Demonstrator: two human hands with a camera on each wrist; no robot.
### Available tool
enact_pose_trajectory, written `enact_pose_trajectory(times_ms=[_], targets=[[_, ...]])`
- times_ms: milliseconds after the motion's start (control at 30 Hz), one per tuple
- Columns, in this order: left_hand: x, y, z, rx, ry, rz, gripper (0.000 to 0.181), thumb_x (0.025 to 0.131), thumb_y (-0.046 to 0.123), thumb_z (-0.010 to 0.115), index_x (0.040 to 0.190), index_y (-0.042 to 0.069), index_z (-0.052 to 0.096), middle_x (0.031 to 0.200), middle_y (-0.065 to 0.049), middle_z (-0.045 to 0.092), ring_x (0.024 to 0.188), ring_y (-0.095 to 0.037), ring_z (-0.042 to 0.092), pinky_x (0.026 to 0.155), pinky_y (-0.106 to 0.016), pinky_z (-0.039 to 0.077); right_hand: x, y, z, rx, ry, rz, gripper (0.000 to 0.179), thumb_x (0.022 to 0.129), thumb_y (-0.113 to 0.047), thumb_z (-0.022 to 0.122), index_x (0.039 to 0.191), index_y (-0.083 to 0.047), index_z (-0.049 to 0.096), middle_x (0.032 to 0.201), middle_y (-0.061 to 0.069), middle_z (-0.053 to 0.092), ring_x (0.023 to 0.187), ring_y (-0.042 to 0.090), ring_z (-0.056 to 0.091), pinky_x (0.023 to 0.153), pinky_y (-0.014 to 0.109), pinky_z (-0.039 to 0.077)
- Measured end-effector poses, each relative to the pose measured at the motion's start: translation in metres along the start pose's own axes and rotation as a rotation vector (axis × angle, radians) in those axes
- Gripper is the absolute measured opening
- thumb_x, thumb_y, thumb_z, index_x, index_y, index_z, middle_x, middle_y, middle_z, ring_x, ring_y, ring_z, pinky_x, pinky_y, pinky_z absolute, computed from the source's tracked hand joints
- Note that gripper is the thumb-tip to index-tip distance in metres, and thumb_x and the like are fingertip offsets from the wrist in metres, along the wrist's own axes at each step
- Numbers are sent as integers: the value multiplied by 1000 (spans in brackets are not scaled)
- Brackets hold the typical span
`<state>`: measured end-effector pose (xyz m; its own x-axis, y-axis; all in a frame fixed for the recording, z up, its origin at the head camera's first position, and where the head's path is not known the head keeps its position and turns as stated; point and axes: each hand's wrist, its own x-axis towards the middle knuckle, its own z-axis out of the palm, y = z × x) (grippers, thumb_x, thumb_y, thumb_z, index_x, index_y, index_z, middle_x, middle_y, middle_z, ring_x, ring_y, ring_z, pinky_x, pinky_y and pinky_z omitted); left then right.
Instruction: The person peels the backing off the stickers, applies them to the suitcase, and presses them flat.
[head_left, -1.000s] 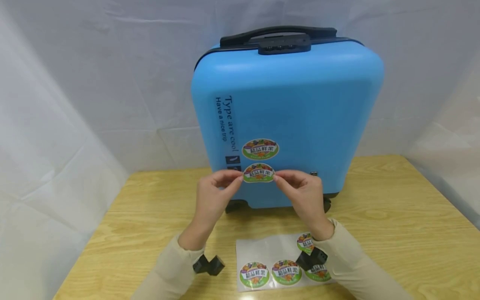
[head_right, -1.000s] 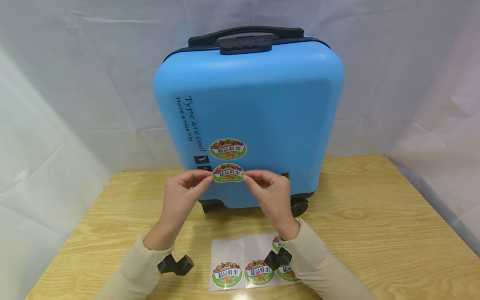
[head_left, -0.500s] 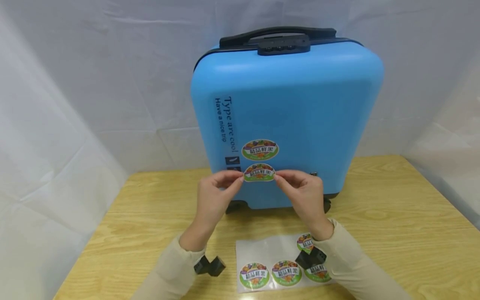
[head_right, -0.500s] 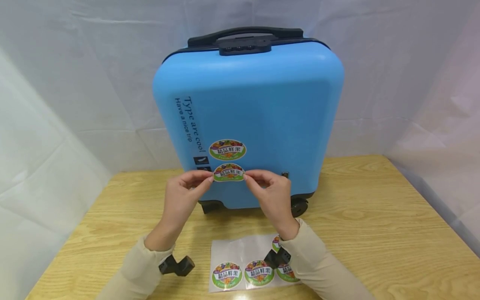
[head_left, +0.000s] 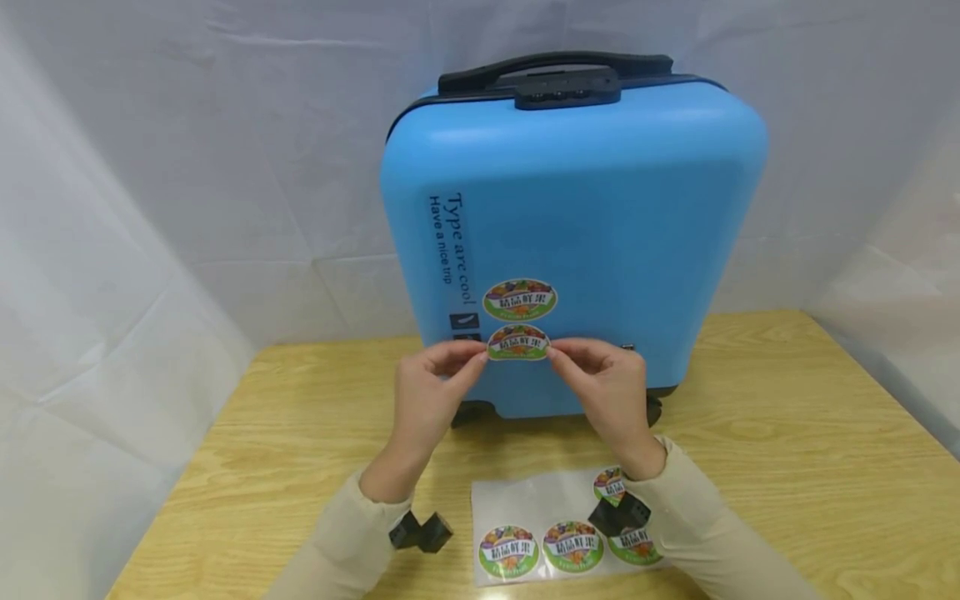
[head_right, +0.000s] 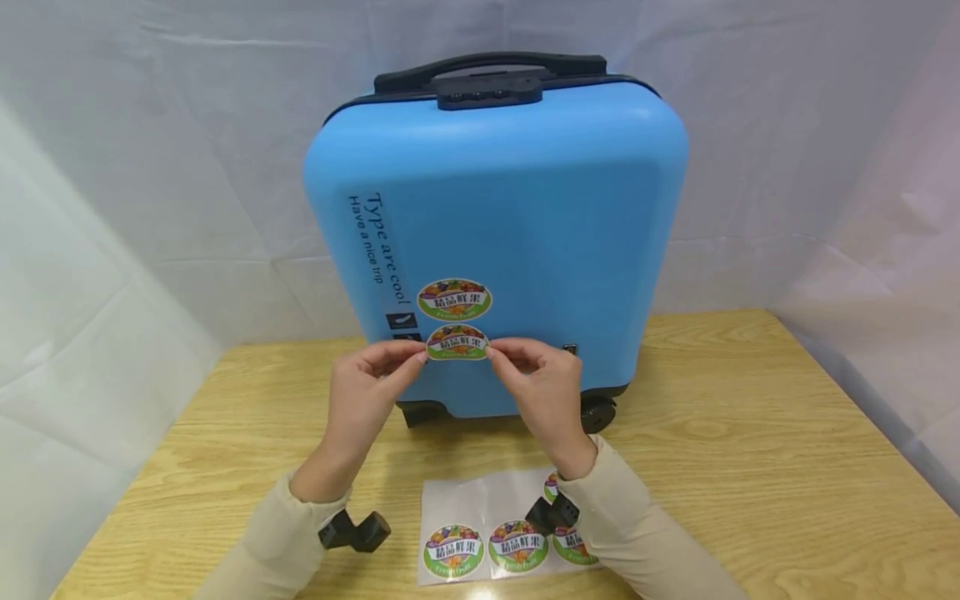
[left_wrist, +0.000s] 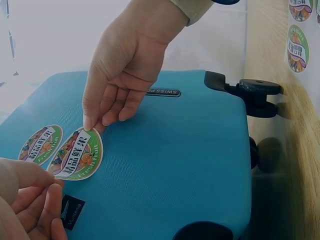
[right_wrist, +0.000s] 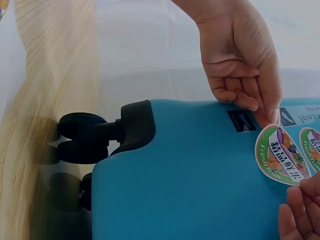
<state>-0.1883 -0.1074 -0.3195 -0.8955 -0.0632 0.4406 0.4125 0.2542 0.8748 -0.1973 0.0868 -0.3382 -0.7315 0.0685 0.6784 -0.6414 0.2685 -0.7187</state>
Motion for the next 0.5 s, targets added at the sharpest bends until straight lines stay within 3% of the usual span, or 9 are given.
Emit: enact_pose_trajectory(times_ms=[500], targets=[[-1, -1, -1, -5, 0, -3, 11, 84, 10, 71, 93, 5, 74, 90, -6, 72, 72, -13, 63, 59, -21, 51, 1, -2, 0, 2, -4, -1, 10, 82, -7, 72, 91, -4, 75, 79, 9, 72, 64, 12, 66, 58, 18, 51]])
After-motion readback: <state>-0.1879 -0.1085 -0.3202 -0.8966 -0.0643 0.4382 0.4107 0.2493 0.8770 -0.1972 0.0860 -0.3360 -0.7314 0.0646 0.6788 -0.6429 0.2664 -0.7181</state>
